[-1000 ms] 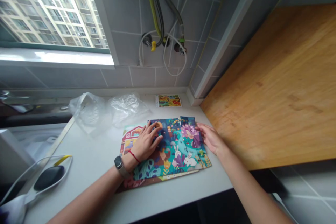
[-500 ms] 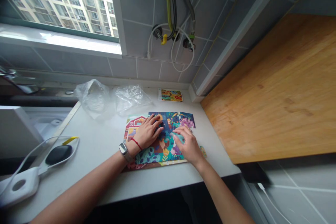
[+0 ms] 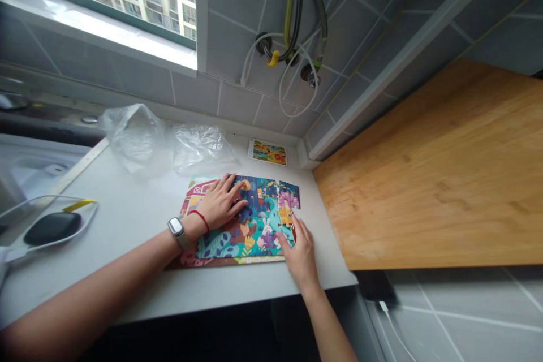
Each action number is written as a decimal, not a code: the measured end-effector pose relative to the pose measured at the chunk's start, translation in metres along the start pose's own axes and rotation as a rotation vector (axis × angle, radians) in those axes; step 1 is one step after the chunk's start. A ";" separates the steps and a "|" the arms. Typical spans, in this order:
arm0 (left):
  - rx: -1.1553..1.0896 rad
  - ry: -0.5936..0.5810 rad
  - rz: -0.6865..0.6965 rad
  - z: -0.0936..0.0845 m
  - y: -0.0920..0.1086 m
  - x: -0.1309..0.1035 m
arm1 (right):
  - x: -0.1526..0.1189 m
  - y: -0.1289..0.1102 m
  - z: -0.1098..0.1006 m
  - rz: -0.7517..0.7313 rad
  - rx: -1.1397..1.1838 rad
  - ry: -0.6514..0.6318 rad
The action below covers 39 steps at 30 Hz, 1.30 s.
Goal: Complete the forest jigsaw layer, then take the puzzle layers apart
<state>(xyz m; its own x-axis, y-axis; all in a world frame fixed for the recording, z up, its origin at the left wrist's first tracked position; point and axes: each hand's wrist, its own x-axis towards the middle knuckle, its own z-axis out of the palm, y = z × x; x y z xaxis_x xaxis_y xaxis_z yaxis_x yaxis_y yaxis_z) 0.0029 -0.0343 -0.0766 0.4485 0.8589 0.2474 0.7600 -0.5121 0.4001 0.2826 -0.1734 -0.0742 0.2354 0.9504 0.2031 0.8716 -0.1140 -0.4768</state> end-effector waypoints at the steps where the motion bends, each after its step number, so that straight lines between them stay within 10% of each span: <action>1: 0.010 -0.009 -0.004 0.001 0.000 0.000 | 0.000 -0.002 -0.001 -0.013 0.037 0.022; 23: -0.030 0.029 0.013 0.011 -0.005 0.001 | 0.102 0.036 -0.054 0.282 0.616 0.103; 31: 0.008 0.024 0.028 0.010 -0.005 0.001 | 0.195 0.055 -0.045 0.246 0.422 0.077; 39: -0.053 0.049 0.011 0.014 -0.006 0.000 | 0.173 0.051 -0.027 -0.005 0.117 -0.090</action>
<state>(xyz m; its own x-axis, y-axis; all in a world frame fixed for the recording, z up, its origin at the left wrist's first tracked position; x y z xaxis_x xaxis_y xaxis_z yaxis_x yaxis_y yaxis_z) 0.0049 -0.0305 -0.0915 0.4321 0.8526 0.2939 0.7290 -0.5221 0.4427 0.3796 -0.0222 -0.0401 0.1873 0.9735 0.1312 0.8153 -0.0795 -0.5736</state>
